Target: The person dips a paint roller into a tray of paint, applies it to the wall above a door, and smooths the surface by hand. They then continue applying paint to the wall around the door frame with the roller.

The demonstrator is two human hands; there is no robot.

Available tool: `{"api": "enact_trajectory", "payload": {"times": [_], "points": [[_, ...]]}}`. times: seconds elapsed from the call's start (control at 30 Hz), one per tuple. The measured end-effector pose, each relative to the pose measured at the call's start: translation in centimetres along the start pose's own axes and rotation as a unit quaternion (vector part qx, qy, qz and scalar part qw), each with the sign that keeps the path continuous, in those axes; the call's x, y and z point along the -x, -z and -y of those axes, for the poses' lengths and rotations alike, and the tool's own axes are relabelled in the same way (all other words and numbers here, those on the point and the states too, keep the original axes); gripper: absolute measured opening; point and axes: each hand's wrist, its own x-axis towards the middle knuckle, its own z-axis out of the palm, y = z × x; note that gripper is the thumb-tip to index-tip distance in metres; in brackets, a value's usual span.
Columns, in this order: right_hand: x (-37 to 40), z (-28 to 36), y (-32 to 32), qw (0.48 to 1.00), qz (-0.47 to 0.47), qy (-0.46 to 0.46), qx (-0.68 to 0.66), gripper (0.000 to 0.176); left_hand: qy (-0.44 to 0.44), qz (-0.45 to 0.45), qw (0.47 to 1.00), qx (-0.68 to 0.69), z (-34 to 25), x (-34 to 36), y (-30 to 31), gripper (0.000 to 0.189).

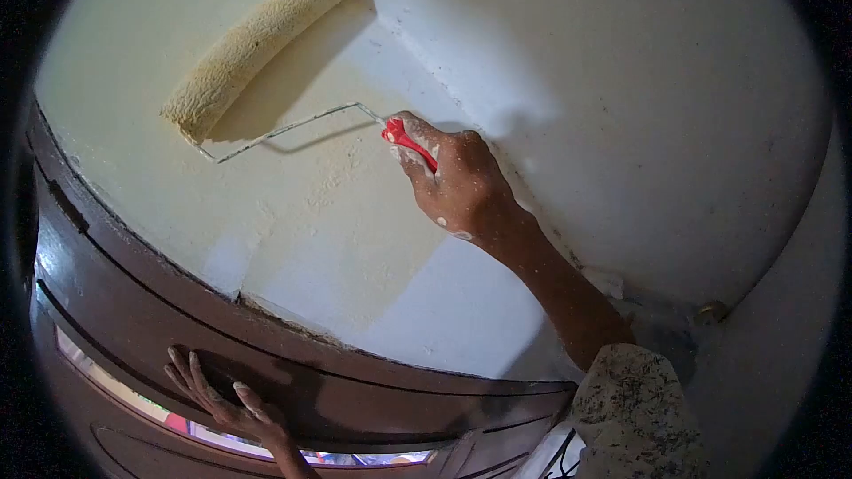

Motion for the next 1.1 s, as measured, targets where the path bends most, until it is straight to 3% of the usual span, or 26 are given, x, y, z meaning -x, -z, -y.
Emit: {"api": "enact_trajectory", "payload": {"times": [0.07,0.13,0.2,0.37,0.5,0.57,0.6,0.63,0.67,0.7,0.83,0.87,0.9,0.93,0.97,1.0,1.1], "points": [[0.7,-0.6,1.0,0.999,0.008,0.036,0.008,0.036,0.006,-0.004,1.000,0.003,0.1,0.1,-0.2,0.059],[1.9,0.0,4.4,0.955,0.214,-0.162,-0.128,0.034,0.010,-0.010,1.000,0.009,0.0,0.0,-0.2,0.060],[5.6,0.4,7.4,0.834,0.301,-0.424,-0.182,0.033,0.012,-0.010,1.000,0.011,-0.2,-0.1,-0.3,0.060],[12.1,-0.1,10.3,0.888,0.231,-0.344,-0.202,0.033,0.013,-0.009,1.000,0.000,-0.4,-0.2,-0.1,0.059],[3.8,-0.1,9.1,0.858,0.313,-0.373,-0.165,0.029,0.014,-0.010,1.000,-0.009,-0.4,-0.1,-0.1,0.058],[2.1,-1.5,6.1,0.925,0.261,-0.250,-0.117,0.026,0.012,-0.015,1.000,-0.015,0.1,0.1,-0.2,0.058],[0.6,-2.3,4.6,0.983,0.166,-0.074,-0.036,0.027,0.012,-0.014,1.000,-0.016,0.1,0.1,-0.2,0.058],[-0.8,-2.8,3.0,0.991,0.064,0.105,0.047,0.027,0.012,-0.014,1.000,-0.009,0.0,0.1,-0.2,0.058],[-4.0,-2.1,2.7,0.986,0.156,-0.035,-0.055,0.028,0.011,-0.015,1.000,-0.003,-0.1,0.0,-0.2,0.058],[-6.7,-1.2,2.7,0.942,0.242,-0.174,-0.155,0.029,0.010,-0.013,1.000,-0.003,-0.1,0.0,-0.2,0.058],[-6.2,-1.5,0.7,0.934,0.209,-0.256,-0.134,0.028,0.001,-0.015,1.000,-0.001,-0.1,-0.1,-0.3,0.060],[-3.8,-2.4,0.5,0.988,0.121,-0.068,-0.062,0.029,0.000,-0.018,1.000,0.003,-0.1,-0.1,-0.2,0.060],[-1.5,-3.2,0.6,0.992,0.026,0.125,0.012,0.030,0.000,-0.017,1.000,0.001,-0.1,-0.1,-0.2,0.060],[0.8,-3.4,1.9,0.983,0.117,0.108,0.090,0.034,-0.002,-0.015,1.000,0.003,-0.2,-0.1,-0.2,0.060],[2.5,-3.0,3.3,0.979,0.180,-0.084,-0.056,0.035,-0.005,-0.013,1.000,0.004,-0.3,-0.2,-0.2,0.060],[4.4,-2.6,4.7,0.913,0.232,-0.271,-0.200,0.035,-0.006,-0.014,1.000,0.004,-0.4,-0.4,-0.1,0.060],[12.2,-2.2,9.0,0.839,0.295,-0.408,-0.208,0.037,-0.021,0.002,1.000,0.007,-1.3,-0.6,0.1,0.059]]}}
